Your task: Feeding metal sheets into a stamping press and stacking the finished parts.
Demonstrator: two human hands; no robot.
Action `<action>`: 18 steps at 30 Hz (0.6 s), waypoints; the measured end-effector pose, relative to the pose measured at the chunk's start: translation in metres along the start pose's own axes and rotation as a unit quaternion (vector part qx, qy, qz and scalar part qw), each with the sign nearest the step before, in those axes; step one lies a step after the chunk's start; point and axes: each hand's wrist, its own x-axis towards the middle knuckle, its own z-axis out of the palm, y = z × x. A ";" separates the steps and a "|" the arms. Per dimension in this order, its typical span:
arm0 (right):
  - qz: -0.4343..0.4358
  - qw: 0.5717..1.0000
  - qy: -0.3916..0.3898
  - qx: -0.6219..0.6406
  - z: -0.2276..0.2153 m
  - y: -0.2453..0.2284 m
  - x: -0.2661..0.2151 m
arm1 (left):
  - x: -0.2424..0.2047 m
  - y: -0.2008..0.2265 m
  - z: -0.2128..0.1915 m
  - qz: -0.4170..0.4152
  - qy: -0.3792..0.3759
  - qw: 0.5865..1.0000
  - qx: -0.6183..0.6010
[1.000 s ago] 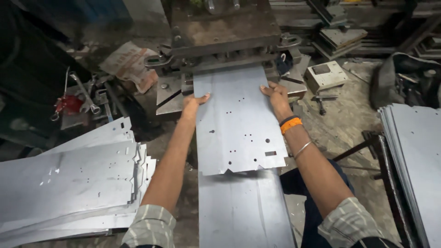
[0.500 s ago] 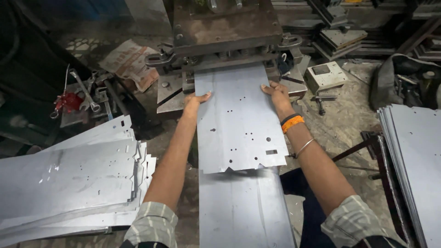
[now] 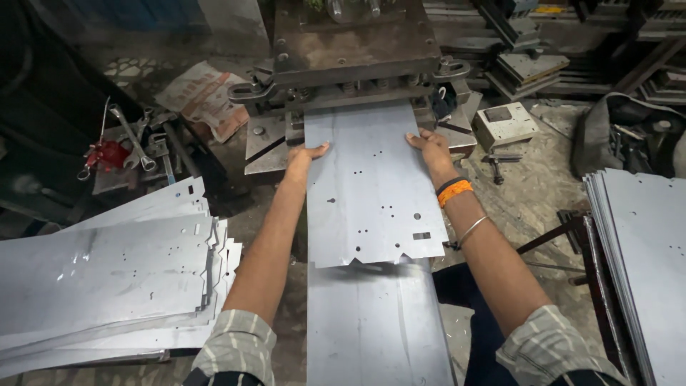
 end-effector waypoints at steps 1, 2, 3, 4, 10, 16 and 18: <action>0.003 1.000 0.004 -0.007 -0.002 0.007 0.006 | 0.000 0.000 0.000 0.004 -0.004 0.999 0.031; 0.002 1.000 0.005 -0.007 -0.002 0.007 0.006 | 0.007 -0.006 0.000 0.004 -0.005 0.999 0.031; 0.002 1.000 0.001 -0.008 -0.001 0.007 0.006 | 0.015 -0.013 0.000 0.003 0.000 1.000 0.008; 0.002 1.000 -0.001 -0.009 -0.002 0.007 0.005 | 0.022 -0.019 0.000 0.002 0.004 1.000 -0.015; -0.006 1.000 -0.006 -0.016 0.004 -0.006 -0.005 | -0.020 0.013 0.003 -0.010 -0.004 1.000 -0.012; 0.016 1.000 0.002 -0.005 -0.002 0.005 -0.004 | 0.008 -0.010 -0.003 -0.010 0.007 1.000 0.015; 0.007 1.000 -0.013 -0.025 -0.001 -0.004 -0.009 | -0.010 0.007 0.000 -0.019 -0.005 1.000 0.020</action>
